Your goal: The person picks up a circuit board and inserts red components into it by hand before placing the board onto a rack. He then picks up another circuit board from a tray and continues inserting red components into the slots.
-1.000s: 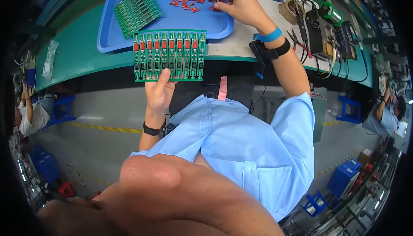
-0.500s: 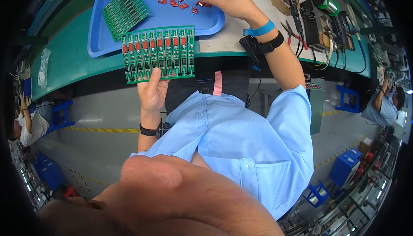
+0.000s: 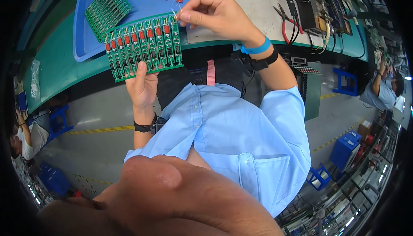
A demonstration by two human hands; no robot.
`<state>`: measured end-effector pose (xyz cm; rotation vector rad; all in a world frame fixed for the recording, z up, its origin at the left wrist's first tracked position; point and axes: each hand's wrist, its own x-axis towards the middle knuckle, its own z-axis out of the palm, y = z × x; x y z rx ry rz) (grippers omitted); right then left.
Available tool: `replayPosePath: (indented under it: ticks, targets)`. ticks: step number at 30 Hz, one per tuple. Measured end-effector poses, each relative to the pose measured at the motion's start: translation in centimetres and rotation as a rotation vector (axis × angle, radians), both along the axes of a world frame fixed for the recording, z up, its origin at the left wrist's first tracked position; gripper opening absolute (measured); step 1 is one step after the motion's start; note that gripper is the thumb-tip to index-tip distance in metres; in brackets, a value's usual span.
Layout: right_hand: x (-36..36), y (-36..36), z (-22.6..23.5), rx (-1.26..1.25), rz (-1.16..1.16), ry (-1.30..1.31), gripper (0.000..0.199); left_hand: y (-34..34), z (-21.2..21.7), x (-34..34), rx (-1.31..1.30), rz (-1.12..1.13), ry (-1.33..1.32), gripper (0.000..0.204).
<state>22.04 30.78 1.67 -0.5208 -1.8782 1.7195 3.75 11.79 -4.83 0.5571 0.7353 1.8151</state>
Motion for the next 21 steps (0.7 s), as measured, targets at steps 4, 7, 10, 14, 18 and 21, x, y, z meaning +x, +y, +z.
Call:
replayPosePath:
  ticks: [4, 7, 10, 14, 18, 21]
  targets:
    - [0.7, -1.8, 0.0, 0.174, -0.007, -0.05, 0.014, -0.2, -0.2, 0.2, -0.018, 0.014, 0.009, 0.048]
    - [0.8, -2.1, -0.1, 0.252, -0.028, -0.074, 0.013, -0.3, -0.4, 0.2, -0.04, 0.024, 0.016, 0.048]
    - [0.9, -2.2, -0.1, 0.246, -0.081, -0.056, 0.013, -0.3, -0.4, 0.3, -0.034, 0.018, 0.029, 0.049]
    - [0.8, -1.9, -0.5, 0.481, -0.054, -0.081, 0.014, -0.3, -0.2, 0.3, -0.025, 0.012, 0.041, 0.049]
    - [0.9, -2.0, -0.6, 0.452, -0.048, -0.084, 0.014, -0.4, -0.2, 0.3, -0.034, 0.016, 0.03, 0.049]
    - [0.8, -2.1, -0.6, 0.455, -0.033, -0.115, 0.013, -0.4, -0.3, 0.3, -0.026, 0.014, 0.034, 0.049]
